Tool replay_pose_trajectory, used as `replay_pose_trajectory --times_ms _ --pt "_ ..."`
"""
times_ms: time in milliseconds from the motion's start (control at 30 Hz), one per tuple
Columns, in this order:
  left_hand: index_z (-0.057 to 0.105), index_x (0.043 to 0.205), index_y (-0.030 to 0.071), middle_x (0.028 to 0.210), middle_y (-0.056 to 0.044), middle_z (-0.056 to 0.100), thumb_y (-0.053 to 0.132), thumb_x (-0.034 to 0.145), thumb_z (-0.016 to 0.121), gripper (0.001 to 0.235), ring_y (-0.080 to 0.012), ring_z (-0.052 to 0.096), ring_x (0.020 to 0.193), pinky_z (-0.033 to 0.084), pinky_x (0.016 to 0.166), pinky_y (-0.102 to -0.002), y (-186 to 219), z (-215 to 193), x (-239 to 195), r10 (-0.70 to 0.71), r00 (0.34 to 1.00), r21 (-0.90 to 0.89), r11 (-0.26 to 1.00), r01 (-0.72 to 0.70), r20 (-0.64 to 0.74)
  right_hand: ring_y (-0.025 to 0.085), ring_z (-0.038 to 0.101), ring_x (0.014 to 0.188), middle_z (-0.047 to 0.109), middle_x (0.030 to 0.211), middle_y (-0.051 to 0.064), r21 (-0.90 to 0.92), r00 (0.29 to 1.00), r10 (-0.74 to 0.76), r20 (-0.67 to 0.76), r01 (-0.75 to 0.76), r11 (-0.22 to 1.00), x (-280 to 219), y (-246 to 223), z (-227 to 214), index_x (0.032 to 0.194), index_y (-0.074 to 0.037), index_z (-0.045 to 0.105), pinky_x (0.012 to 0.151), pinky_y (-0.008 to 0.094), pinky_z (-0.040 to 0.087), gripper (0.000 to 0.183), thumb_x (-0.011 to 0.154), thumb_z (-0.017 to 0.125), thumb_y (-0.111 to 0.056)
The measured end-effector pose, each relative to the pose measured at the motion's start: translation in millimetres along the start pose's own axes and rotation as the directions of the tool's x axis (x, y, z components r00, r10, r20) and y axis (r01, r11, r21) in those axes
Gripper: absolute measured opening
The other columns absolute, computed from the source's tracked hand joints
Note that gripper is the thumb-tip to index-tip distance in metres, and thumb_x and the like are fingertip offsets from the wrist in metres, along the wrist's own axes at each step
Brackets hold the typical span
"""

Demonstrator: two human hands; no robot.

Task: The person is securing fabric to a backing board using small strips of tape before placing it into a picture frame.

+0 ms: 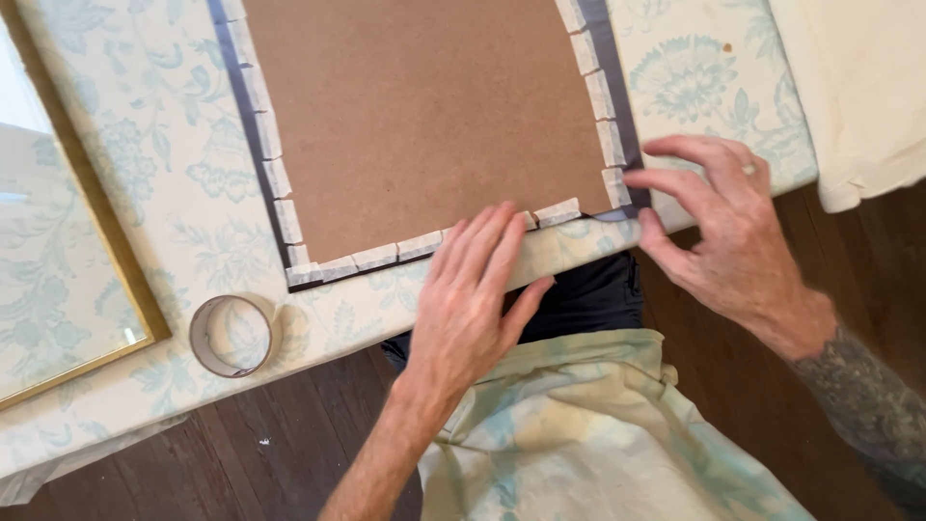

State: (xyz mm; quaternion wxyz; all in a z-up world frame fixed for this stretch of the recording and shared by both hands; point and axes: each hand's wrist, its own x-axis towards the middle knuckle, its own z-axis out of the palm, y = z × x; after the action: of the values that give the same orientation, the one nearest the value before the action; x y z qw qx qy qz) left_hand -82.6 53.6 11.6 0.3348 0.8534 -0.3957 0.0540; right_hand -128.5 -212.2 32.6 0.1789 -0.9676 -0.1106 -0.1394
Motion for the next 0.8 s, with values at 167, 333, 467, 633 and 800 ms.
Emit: replay_pose_trajectory --times_ms 167,333,467,633,800 --pt "0.060 0.135 0.003 0.136 -0.018 0.062 0.019 0.100 0.075 0.042 -0.0350 0.061 0.125 0.051 0.112 -0.047 -30 -57 -82 -0.196 0.947 0.263 0.928 0.263 -0.255 0.029 0.057 0.120 0.063 0.127 0.015 0.038 0.995 0.094 -0.032 -0.093 0.995 -22 0 7 0.124 -0.005 0.070 0.105 0.047 0.039 0.034 0.093 0.081 -0.012" --pt "0.062 0.138 -0.001 0.122 -0.021 0.064 0.018 0.098 0.077 0.046 -0.0376 0.063 0.112 0.054 0.099 -0.051 -60 -94 -153 -0.325 0.888 0.517 0.725 0.456 -0.327 0.025 0.066 0.110 0.071 0.115 0.012 0.103 1.000 -0.027 -0.004 0.028 0.994 -9 -42 29 0.114 -0.007 0.073 0.107 0.051 0.039 0.030 0.088 0.083 -0.019" --pt "0.072 0.125 0.003 0.110 -0.013 0.072 0.014 0.097 0.078 0.031 -0.0311 0.066 0.107 0.051 0.101 -0.048 -64 -92 -165 -0.351 0.886 0.545 0.699 0.464 -0.304 0.021 0.066 0.100 0.073 0.109 0.003 0.286 0.957 -0.291 0.012 0.276 0.917 12 -104 61 0.110 -0.015 0.073 0.100 0.046 0.040 0.025 0.089 0.082 -0.023" --pt "0.068 0.130 0.003 0.108 -0.011 0.070 0.009 0.098 0.075 0.033 -0.0286 0.066 0.096 0.049 0.084 -0.045 -44 -83 -170 -0.381 0.877 0.457 0.750 0.478 -0.293 0.017 0.065 0.094 0.074 0.107 0.003 0.370 0.882 -0.471 0.001 0.437 0.820 11 -153 88 0.113 -0.014 0.076 0.093 0.043 0.042 0.031 0.087 0.088 -0.025" --pt "0.066 0.124 0.000 0.103 -0.011 0.076 0.012 0.093 0.074 0.034 -0.0210 0.069 0.089 0.048 0.077 -0.039 -14 -75 -154 -0.363 0.900 0.250 0.873 0.419 -0.240 0.019 0.066 0.099 0.071 0.118 0.006 0.529 0.932 -0.362 0.009 0.302 0.793 4 -148 79 0.124 -0.009 0.068 0.086 0.038 0.047 0.034 0.094 0.081 -0.021"
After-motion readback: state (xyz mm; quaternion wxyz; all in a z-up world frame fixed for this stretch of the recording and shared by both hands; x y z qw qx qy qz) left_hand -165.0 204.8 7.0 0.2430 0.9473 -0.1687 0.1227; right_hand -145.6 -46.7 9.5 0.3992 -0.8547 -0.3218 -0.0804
